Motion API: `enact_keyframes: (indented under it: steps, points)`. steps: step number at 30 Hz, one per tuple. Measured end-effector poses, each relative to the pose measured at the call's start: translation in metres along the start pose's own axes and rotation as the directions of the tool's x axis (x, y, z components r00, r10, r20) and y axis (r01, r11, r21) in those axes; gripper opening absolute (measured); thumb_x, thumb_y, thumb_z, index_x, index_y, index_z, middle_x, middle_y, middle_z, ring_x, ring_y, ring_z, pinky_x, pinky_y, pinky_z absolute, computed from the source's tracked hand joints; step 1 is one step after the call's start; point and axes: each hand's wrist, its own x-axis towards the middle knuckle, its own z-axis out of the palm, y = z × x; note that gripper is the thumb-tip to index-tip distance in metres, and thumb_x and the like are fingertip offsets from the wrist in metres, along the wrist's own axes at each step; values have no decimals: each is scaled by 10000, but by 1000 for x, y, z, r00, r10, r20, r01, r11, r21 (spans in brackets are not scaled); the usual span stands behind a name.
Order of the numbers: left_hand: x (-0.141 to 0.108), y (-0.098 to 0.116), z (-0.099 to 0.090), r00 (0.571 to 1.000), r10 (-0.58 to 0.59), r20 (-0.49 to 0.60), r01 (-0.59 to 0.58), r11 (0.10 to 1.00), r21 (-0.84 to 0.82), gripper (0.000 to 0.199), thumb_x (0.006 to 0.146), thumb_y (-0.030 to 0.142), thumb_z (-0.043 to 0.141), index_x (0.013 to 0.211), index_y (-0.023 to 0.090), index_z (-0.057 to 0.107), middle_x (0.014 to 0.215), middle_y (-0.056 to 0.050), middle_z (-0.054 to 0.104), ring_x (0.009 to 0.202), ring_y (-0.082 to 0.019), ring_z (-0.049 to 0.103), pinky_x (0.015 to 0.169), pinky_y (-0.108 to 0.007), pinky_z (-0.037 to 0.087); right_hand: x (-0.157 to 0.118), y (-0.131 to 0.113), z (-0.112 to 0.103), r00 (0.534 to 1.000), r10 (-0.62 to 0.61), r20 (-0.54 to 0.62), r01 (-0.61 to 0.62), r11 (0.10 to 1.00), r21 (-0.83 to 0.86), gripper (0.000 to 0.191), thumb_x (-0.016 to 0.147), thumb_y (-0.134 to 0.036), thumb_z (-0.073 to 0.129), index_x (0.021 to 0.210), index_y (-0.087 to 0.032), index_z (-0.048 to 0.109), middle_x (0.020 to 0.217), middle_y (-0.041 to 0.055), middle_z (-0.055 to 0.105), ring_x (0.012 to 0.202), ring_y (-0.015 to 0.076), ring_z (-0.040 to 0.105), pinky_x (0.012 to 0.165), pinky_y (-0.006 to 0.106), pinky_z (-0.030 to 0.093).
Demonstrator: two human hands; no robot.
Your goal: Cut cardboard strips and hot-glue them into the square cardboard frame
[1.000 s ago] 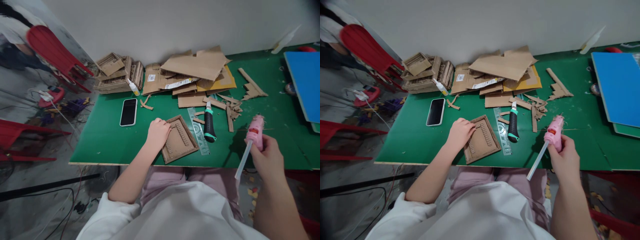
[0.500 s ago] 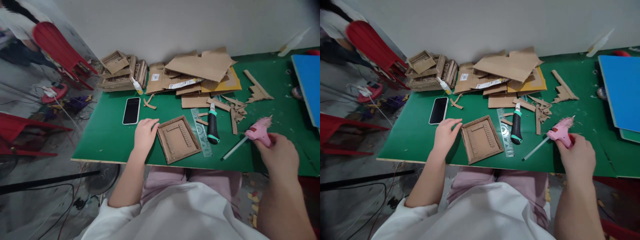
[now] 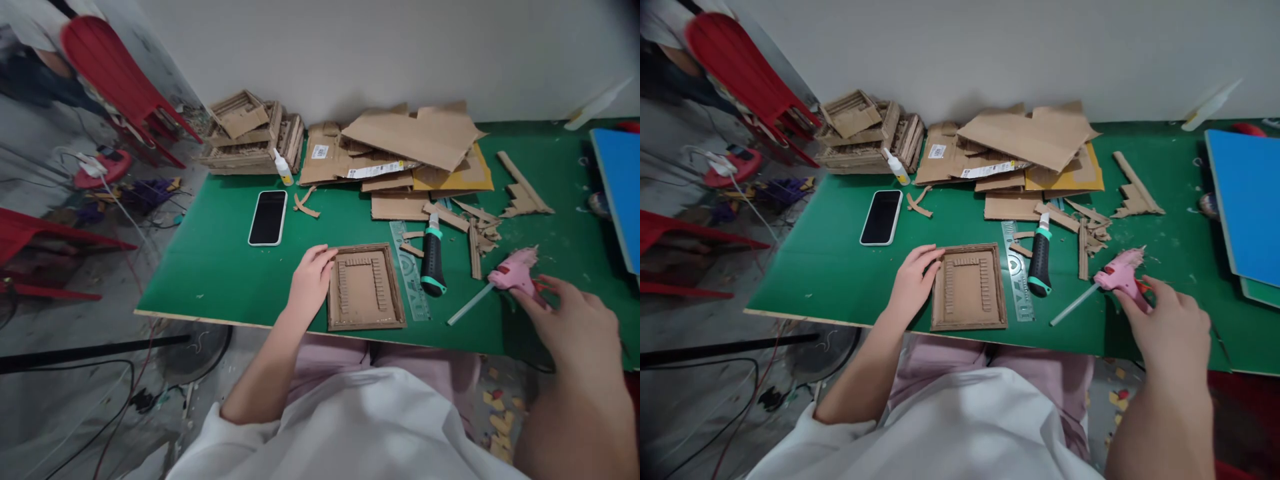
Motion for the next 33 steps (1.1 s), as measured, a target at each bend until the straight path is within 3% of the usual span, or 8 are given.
enact_keyframes:
  steps: [4, 6, 8, 11, 14, 20, 27, 33]
  points:
    - [2, 2, -4, 998, 65, 9, -65, 995, 81, 256, 857, 238, 458, 1065, 185, 599, 1169, -88, 543, 1093, -197, 500, 954, -378, 410, -6, -47, -35, 979, -82, -188, 124, 966, 228, 428, 764, -468, 494, 1066, -186, 604, 947, 101, 619, 895, 248, 569, 804, 405, 451]
    - [2, 3, -7, 992, 125, 14, -126, 984, 124, 239, 852, 234, 471, 1041, 187, 611, 1140, -81, 576, 1099, -211, 491, 953, -404, 404, -11, -83, -45, 942, -283, -182, 332, 862, 382, 322, 803, -405, 495, 1027, -201, 604, 950, 57, 629, 904, 205, 568, 835, 379, 448]
    - [2, 3, -11, 979, 193, 67, -201, 968, 147, 223, 848, 220, 481, 1019, 189, 620, 1075, -62, 625, 1096, -215, 492, 955, -414, 396, -15, -121, -45, 812, -553, -187, 570, 681, 460, 259, 825, -343, 492, 997, -191, 612, 939, 47, 636, 912, 180, 546, 852, 343, 438]
    - [2, 3, -15, 948, 258, 185, -290, 941, 175, 233, 831, 250, 520, 1030, 180, 619, 1070, -54, 644, 1144, -242, 462, 967, -437, 376, -20, -171, -27, 528, -843, -100, 770, 426, 475, 260, 863, -263, 428, 1033, -167, 600, 953, 60, 623, 911, 176, 520, 822, 312, 444]
    - [2, 2, -16, 922, 277, 271, -336, 919, 208, 330, 801, 309, 565, 1099, 169, 587, 1165, -74, 601, 1214, -285, 397, 969, -472, 362, -24, -201, -3, 426, -901, -79, 816, 345, 464, 204, 847, -204, 453, 936, -158, 631, 852, 73, 616, 852, 187, 510, 770, 310, 440]
    - [-1, 2, -14, 913, 242, 328, -329, 912, 245, 420, 801, 346, 559, 1183, 171, 532, 1216, -76, 569, 1247, -293, 361, 986, -474, 344, -24, -213, 24, 425, -900, -99, 847, 357, 395, 168, 826, -167, 488, 879, -156, 647, 799, 70, 594, 779, 179, 464, 716, 300, 386]
    - [0, 5, -16, 905, 225, 362, -331, 906, 263, 403, 813, 346, 544, 1174, 168, 534, 1215, -71, 571, 1259, -285, 343, 1019, -492, 290, -25, -214, 31, 447, -886, -119, 839, 369, 400, 173, 829, -170, 488, 876, -175, 654, 789, 48, 577, 752, 165, 425, 681, 281, 363]
    - [0, 6, -15, 902, 235, 363, -344, 898, 275, 402, 809, 338, 550, 1170, 161, 534, 1208, -76, 575, 1253, -285, 347, 1023, -492, 286, -24, -214, 37, 432, -887, -162, 841, 331, 428, 155, 818, -154, 501, 830, -172, 655, 789, 49, 586, 751, 157, 420, 665, 273, 364]
